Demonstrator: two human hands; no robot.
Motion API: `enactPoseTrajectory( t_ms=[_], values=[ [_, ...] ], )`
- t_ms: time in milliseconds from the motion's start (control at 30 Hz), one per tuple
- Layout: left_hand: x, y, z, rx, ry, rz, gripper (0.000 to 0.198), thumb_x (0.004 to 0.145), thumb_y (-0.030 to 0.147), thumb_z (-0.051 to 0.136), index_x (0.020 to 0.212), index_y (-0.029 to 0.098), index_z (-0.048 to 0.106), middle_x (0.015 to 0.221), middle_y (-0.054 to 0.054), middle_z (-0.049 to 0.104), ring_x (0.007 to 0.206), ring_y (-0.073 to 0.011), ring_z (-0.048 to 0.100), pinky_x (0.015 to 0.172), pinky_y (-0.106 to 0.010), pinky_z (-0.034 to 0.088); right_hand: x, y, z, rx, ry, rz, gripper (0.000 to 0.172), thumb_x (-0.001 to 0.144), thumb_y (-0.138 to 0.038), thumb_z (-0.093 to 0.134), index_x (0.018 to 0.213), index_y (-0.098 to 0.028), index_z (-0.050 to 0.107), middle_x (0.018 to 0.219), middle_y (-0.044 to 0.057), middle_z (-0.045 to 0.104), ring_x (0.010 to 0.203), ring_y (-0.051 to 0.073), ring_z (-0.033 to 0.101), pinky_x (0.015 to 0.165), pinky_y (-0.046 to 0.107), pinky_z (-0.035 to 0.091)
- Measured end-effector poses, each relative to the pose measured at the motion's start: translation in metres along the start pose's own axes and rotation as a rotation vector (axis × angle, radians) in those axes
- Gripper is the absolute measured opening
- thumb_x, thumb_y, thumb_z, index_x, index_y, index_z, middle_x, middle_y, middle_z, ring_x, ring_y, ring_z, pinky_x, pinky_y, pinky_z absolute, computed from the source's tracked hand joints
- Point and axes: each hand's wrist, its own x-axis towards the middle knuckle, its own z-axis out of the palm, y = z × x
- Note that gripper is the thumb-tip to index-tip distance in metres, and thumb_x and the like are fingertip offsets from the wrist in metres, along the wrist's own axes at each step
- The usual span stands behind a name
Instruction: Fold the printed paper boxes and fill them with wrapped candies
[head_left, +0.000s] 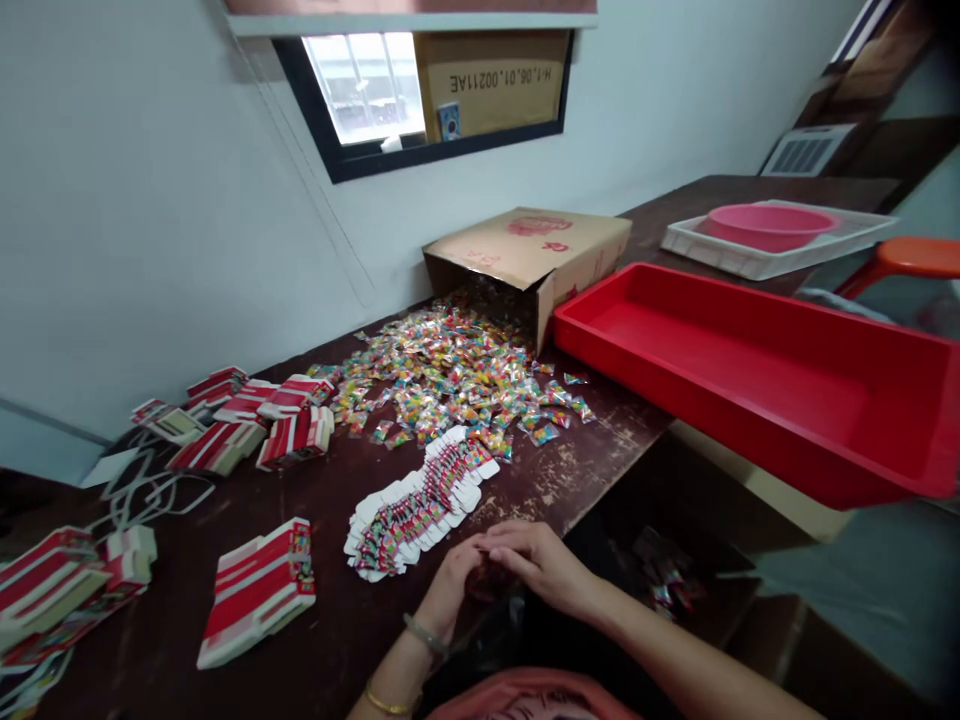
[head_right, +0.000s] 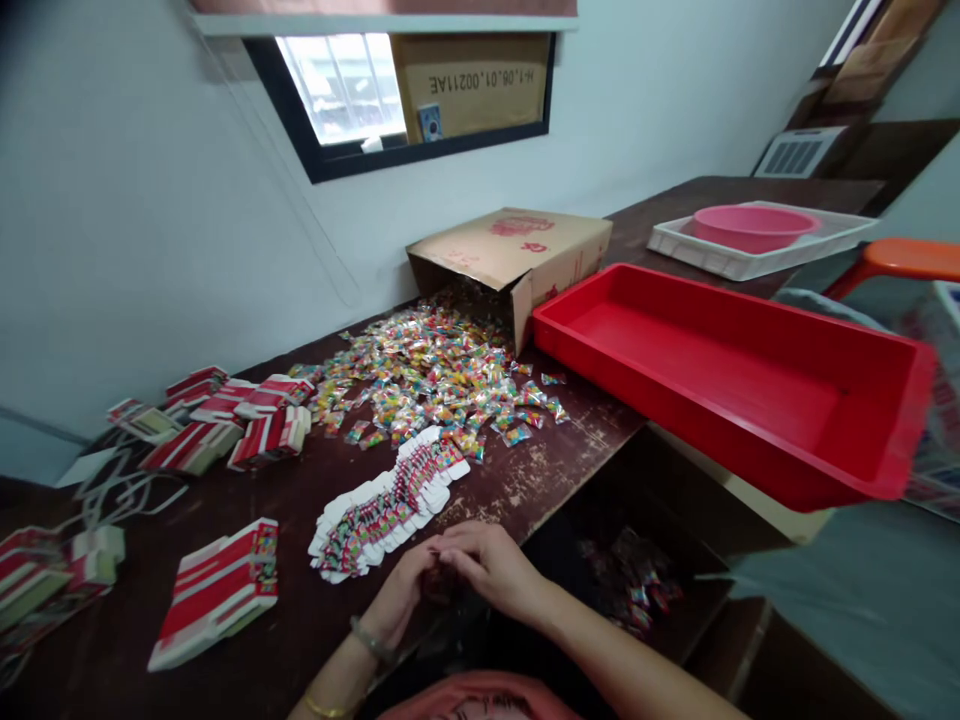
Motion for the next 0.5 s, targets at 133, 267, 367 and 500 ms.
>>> enactPoseTrajectory(
  t_ms=[133,267,367,500],
  values=[
    [-0.002,0.0,0.008,-0.018,-0.083,-0.013,0.047,0.081,0.042,0.057,0.12,0.016,0.058,0.109,-0.01,0.062,0.096,-0.0244,0.054,0.063,-0.028,0.047,0.004,0.017,-0.01,0.133,0.091,0.165,0.029,0.082,-0.042,0.063,0.084,-0.017,0.076,0.084,0.005,0.07,0.079,0.018,0.063,0.072,0.027,0.049],
    [-0.006,-0.007,0.012,0.018,-0.147,-0.063,0.053,0.082,0.042,0.06,0.128,0.019,0.051,0.112,-0.01,0.06,0.094,-0.0221,0.054,0.063,-0.027,0.049,-0.001,0.038,-0.011,0.371,0.075,0.414,0.039,0.066,-0.046,0.076,0.09,-0.015,0.075,0.08,0.005,0.071,0.066,0.016,0.063,0.061,0.027,0.05],
    [-0.005,-0.009,0.011,0.078,-0.152,-0.08,0.055,0.079,0.039,0.065,0.128,0.019,0.052,0.109,-0.009,0.06,0.091,-0.0204,0.054,0.062,-0.025,0.049,-0.006,0.044,-0.011,0.387,0.09,0.431,0.041,0.065,-0.047,0.077,0.088,-0.014,0.075,0.077,0.005,0.071,0.065,0.015,0.063,0.063,0.027,0.051],
    [-0.001,-0.008,0.009,0.005,-0.17,-0.121,0.056,0.078,0.038,0.067,0.128,0.02,0.05,0.106,-0.008,0.06,0.082,-0.0177,0.058,0.058,-0.025,0.049,-0.015,0.041,-0.009,0.197,0.16,0.242,0.029,0.077,-0.043,0.069,0.087,-0.017,0.076,0.088,0.006,0.07,0.081,0.017,0.063,0.075,0.03,0.05]
  ],
)
